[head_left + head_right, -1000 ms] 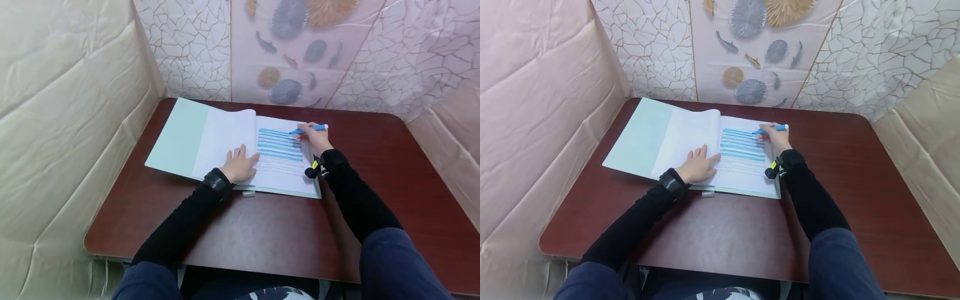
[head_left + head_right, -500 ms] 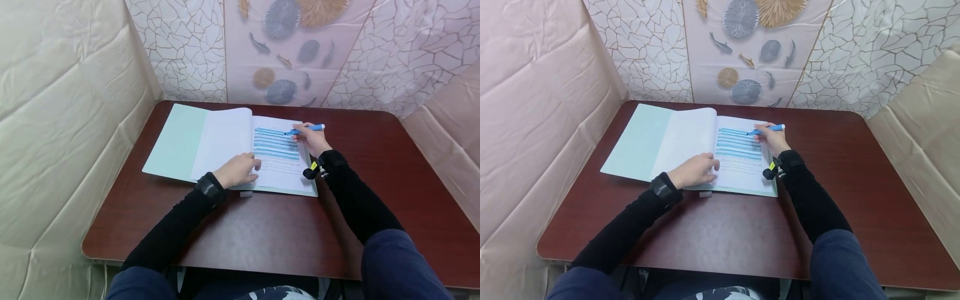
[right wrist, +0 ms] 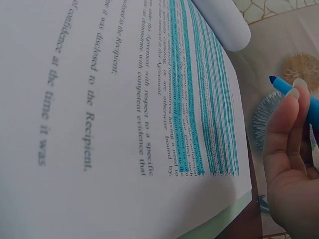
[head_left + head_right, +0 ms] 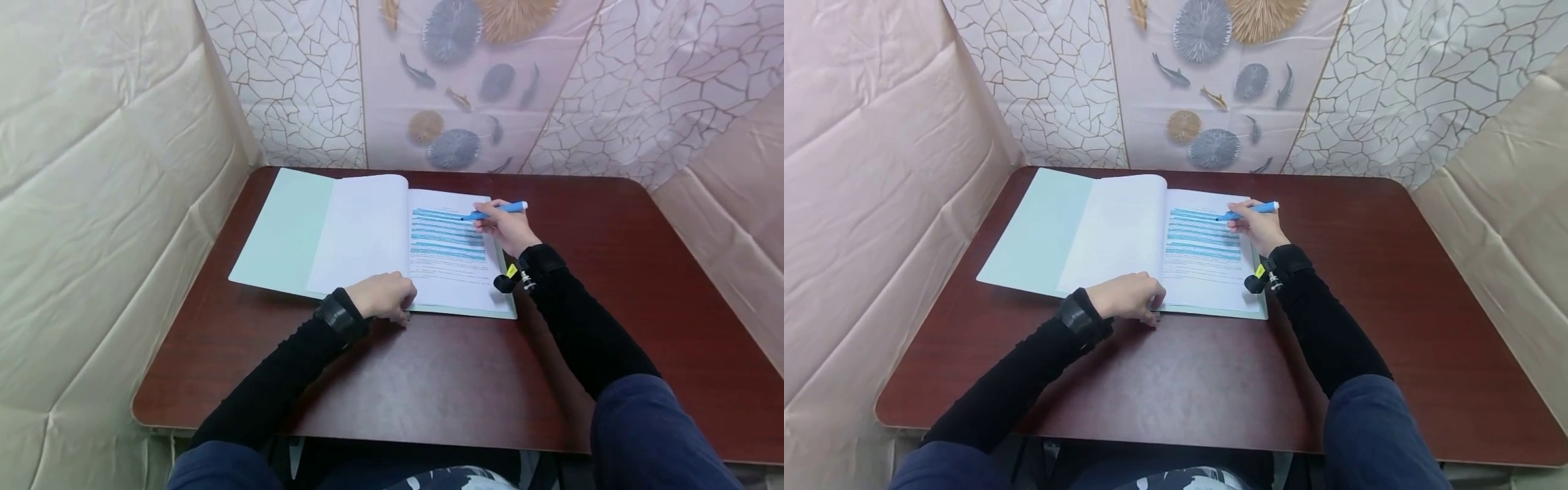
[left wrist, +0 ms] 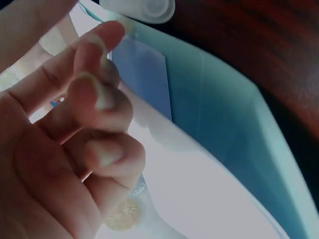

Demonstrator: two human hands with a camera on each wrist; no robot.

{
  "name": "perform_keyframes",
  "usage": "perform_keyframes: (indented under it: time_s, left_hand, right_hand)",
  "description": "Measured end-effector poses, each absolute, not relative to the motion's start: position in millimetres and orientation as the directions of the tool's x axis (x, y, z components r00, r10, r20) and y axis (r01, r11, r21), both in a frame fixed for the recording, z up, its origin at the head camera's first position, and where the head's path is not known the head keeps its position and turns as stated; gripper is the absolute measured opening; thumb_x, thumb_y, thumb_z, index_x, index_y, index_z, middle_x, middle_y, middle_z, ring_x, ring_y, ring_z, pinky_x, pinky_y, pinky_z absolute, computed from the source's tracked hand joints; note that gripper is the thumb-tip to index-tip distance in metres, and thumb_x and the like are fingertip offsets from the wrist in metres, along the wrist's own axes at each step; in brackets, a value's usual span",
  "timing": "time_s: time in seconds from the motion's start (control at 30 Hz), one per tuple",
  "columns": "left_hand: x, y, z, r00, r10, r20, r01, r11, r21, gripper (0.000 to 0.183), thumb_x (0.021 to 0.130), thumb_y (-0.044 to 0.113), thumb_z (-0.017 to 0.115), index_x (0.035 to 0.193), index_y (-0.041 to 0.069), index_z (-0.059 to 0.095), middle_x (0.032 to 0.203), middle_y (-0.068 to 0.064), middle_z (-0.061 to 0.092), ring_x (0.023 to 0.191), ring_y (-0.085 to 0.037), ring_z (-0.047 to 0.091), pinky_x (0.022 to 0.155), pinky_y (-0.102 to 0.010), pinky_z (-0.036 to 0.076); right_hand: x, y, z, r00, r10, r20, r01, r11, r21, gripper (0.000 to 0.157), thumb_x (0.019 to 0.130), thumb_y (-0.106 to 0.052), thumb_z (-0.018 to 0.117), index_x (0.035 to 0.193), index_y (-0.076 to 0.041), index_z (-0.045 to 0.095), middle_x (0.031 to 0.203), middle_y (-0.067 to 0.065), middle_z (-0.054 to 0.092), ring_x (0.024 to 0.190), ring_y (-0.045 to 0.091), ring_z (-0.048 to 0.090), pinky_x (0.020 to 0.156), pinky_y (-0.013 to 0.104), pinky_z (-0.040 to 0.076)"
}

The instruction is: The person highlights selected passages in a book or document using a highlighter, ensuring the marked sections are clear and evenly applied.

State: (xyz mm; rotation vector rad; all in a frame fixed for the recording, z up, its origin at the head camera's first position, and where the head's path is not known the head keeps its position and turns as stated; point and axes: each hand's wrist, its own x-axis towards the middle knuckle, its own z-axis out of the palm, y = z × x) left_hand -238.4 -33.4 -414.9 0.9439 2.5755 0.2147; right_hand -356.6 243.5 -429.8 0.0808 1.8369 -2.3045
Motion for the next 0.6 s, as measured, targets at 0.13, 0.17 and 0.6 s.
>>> perform_keyframes:
  time_s: [0.13,0.17,0.6]
  left_hand:
    - [-236.9,-32.6,-417.2,-0.710,0.637,-0.299,0.581,0.771,0.263,0.017,0.077,0.021,0.080,0.075,0.012,0.066,0.074,0.001,0.061,0.067,-0.014,0.057,0.060,-0.025,0.044]
    - [-236.7,-32.2,-418.4,-0.713,0.635,-0.298,0.579,0.773,0.261,0.016,0.078,0.020,0.079,0.076,0.012,0.066,0.074,0.001,0.061,0.068,-0.014,0.056,0.060,-0.025,0.044]
    - [-235.9,-27.4,-423.0,-0.688,0.671,-0.277,0.636,0.741,0.216,0.017,0.081,0.019,0.076,0.070,0.013,0.064,0.071,0.001,0.060,0.069,-0.013,0.056,0.060,-0.024,0.043]
  right_hand:
    - [-359.9,245.4,-434.5,-0.981,-0.109,-0.163,0.184,-0.235,-0.954,0.015,0.092,-0.016,0.066,0.096,-0.002,0.063,0.095,0.014,0.069,0.069,0.018,0.066,0.070,0.026,0.056]
    - [-360.2,245.4,-434.9,-0.981,-0.108,-0.161,0.183,-0.243,-0.953,0.015,0.091,-0.016,0.066,0.097,-0.002,0.063,0.096,0.015,0.069,0.068,0.018,0.066,0.069,0.026,0.056]
    - [-358.4,244.9,-434.1,-0.979,-0.133,-0.153,0.187,-0.292,-0.938,0.028,0.091,-0.019,0.067,0.107,0.002,0.061,0.098,0.013,0.069,0.069,0.019,0.066,0.068,0.026,0.056]
